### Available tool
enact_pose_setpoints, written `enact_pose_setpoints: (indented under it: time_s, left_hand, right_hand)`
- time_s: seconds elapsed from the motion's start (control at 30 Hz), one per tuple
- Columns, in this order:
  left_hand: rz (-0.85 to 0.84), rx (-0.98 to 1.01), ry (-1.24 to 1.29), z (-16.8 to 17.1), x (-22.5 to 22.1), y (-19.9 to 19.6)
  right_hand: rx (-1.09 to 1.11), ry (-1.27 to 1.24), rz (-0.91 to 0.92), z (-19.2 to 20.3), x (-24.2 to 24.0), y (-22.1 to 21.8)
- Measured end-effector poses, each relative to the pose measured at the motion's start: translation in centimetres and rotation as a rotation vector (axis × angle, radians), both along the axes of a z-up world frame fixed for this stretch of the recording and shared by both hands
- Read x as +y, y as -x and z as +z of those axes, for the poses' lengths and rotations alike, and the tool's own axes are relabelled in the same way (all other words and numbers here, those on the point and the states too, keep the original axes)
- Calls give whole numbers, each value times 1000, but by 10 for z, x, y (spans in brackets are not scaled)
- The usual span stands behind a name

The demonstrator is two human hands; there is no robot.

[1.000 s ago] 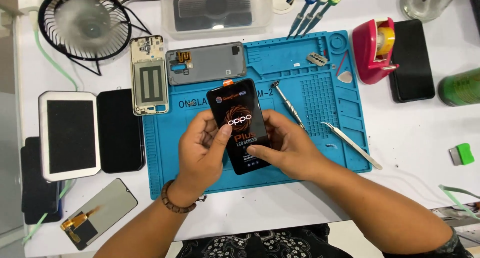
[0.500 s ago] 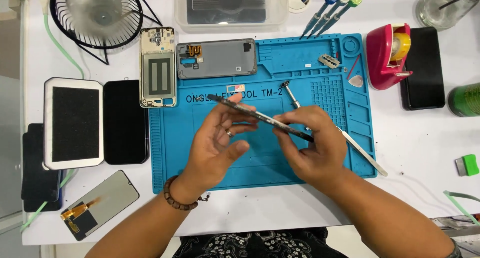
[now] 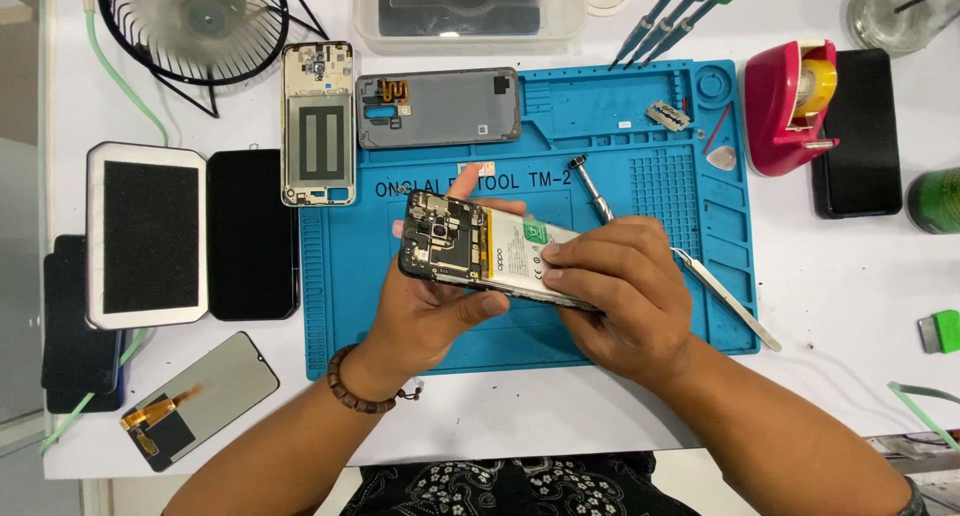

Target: The person reassembles a disassembled smartphone by inserting the battery into the chassis and connecting the ribbon cable. They then attach the screen assembly to the phone body and test the touchscreen functionality by interacting with the display.

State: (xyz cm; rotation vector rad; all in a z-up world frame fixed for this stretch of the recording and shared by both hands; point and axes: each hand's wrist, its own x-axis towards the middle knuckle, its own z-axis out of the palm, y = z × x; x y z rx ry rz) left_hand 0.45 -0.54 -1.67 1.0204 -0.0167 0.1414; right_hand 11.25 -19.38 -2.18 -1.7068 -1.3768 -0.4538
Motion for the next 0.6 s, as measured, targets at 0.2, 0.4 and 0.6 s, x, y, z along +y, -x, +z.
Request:
enact_pose_setpoints:
  time_s: [0.2, 0.4, 0.6]
  left_hand:
    - [11, -75, -6, -7, 0, 2]
    - [-11, -147, 21, -6, -2, 1]
    - [-8, -163, -15, -2, 2, 0]
  right_hand:
    - [-34, 2, -9, 2, -3, 1]
    - [-67, -12, -14, 1, 1, 2]
    - [-39, 34, 2, 4, 3, 3]
